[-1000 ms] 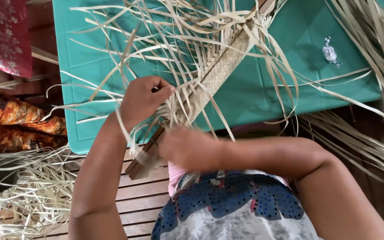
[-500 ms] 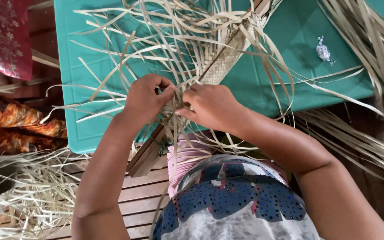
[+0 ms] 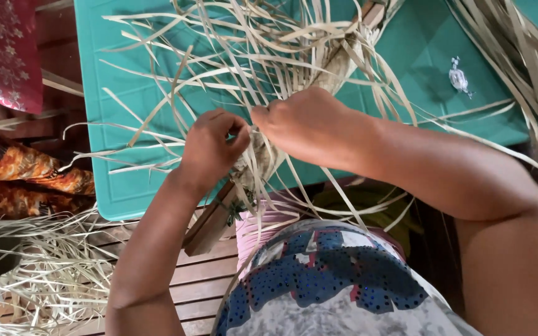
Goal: The person weaves dried palm leaves into a basket by hand, interlacing strands around a partially formed basket structure on a green tray. The hands repeatedly pull and tuck leaf strips to tighten the weave.
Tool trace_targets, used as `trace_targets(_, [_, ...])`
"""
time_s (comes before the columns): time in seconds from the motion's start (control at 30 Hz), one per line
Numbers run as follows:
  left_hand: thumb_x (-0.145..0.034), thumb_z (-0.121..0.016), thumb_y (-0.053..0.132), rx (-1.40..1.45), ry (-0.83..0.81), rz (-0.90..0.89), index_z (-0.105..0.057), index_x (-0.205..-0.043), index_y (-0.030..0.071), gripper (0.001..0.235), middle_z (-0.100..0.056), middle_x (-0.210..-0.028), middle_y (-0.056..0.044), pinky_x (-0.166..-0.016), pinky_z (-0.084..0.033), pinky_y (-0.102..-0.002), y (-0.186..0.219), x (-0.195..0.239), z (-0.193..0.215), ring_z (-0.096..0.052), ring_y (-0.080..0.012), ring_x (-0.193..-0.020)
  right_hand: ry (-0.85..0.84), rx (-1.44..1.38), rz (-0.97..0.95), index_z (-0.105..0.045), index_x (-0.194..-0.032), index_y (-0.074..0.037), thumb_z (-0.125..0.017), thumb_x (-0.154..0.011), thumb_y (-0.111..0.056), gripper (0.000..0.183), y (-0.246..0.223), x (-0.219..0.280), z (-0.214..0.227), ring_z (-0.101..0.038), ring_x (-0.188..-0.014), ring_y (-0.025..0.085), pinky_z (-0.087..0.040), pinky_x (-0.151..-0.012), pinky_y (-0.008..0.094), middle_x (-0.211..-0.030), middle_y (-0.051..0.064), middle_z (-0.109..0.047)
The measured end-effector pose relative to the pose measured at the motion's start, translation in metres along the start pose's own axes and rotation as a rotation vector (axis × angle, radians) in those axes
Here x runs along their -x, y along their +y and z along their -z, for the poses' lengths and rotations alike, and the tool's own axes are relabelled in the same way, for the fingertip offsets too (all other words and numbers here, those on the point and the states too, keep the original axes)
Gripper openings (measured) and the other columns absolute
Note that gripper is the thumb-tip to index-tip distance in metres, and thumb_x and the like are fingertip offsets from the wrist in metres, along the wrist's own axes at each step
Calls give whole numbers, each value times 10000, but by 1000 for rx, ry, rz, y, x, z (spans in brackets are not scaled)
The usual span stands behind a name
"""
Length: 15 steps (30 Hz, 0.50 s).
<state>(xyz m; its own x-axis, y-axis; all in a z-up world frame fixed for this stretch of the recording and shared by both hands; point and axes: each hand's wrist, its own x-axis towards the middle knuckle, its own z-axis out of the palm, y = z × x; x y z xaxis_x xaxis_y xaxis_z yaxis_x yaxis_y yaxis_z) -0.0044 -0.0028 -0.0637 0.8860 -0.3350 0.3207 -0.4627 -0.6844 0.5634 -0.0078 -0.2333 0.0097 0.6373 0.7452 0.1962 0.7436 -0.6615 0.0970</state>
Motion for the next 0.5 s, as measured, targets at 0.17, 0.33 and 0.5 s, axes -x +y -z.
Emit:
trace_targets(0.17, [-879, -769, 181, -43, 35, -83, -693, -787, 139, 126, -608, -697, -16, -631, -555, -377, -7, 0, -4, -643, -260, -704, 124, 134, 141, -610, -723, -137, -670, -821, -17, 166, 12, -26, 5, -521, -394, 175, -447, -358, 314, -582, 21, -529])
trace_targets(0.33, [-950, -715, 116, -27, -70, -139, -700, -838, 83, 118, -631, -766, -64, -680, -519, -409, 12, -4, 20, -629, -316, -737, 263, 142, 161, -551, -779, -132, -657, -910, -27, 200, 44, -73, -31, -459, -427, 122, -390, -350, 266, -610, -11, -491])
trace_targets(0.5, [-905, -752, 197, -99, 16, -139, -708, -793, 136, 135, -602, -684, -19, -662, -564, -354, 2, -5, 4, -668, -261, -690, 142, -157, -69, -604, -940, -72, -678, -1007, -94, 103, 65, -70, 9, -516, -523, 198, -430, -426, 335, -703, 35, -536])
